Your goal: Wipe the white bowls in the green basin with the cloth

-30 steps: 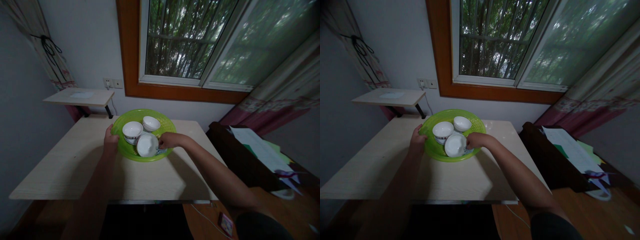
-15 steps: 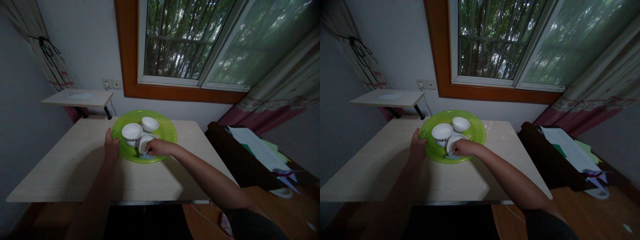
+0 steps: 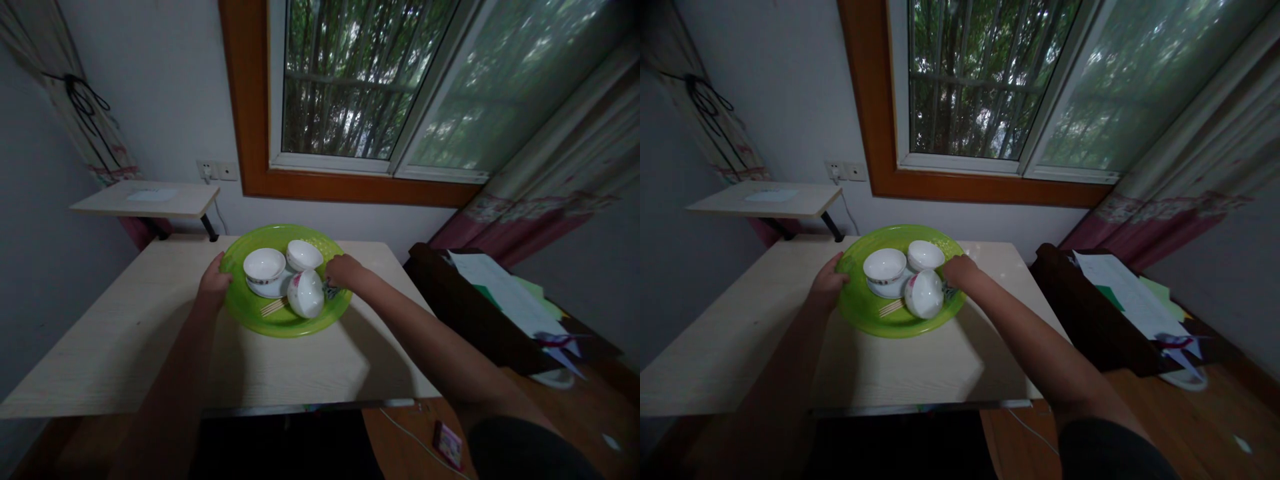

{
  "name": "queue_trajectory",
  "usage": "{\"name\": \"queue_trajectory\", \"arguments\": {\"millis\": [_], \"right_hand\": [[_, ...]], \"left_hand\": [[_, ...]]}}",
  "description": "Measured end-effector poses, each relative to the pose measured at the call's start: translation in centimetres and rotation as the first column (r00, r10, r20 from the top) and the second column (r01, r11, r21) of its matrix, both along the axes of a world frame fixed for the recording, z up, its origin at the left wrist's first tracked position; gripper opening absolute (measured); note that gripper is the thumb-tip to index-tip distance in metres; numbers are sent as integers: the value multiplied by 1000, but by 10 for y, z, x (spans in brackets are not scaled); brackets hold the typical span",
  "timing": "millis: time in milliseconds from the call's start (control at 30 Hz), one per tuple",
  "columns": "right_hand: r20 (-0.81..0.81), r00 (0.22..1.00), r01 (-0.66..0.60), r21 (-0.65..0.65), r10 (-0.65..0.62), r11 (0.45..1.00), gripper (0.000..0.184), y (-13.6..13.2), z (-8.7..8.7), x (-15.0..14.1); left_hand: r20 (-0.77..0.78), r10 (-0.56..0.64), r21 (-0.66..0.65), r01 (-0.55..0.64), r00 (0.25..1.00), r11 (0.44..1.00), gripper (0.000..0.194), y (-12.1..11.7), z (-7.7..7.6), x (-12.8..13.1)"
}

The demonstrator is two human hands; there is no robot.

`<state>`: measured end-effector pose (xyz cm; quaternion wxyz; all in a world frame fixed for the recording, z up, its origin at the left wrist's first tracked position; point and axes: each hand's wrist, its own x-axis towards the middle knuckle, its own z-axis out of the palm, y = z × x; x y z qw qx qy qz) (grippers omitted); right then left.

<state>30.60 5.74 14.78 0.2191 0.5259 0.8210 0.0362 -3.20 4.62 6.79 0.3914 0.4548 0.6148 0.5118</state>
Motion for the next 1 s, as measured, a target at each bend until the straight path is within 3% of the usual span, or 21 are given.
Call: {"name": "queue_trajectory", "arguments": {"millis": [200, 400, 533, 767, 1000], "right_hand": [[-32, 999, -38, 146, 43, 988, 28, 16, -6, 8], [-52, 998, -28, 164, 37, 986, 29, 22, -10, 13], [-25, 999, -33, 90, 35, 995, 29, 10, -14, 8], [-73, 996, -68, -177, 56, 982, 31, -14, -18, -9], [31, 999, -32, 46, 30, 998, 30, 3, -10, 0]], "left_hand": [[77, 10, -51, -6, 997, 999, 85, 5, 9, 1], [72, -8, -84, 14, 997, 996, 90, 6, 19, 0], [27, 25, -78, -23, 999, 997, 93, 9, 19, -2], [-133, 9, -50, -16, 991, 999, 72, 20, 17, -10], [-165, -104, -16, 103, 981, 995, 72, 24, 23, -15]]}}
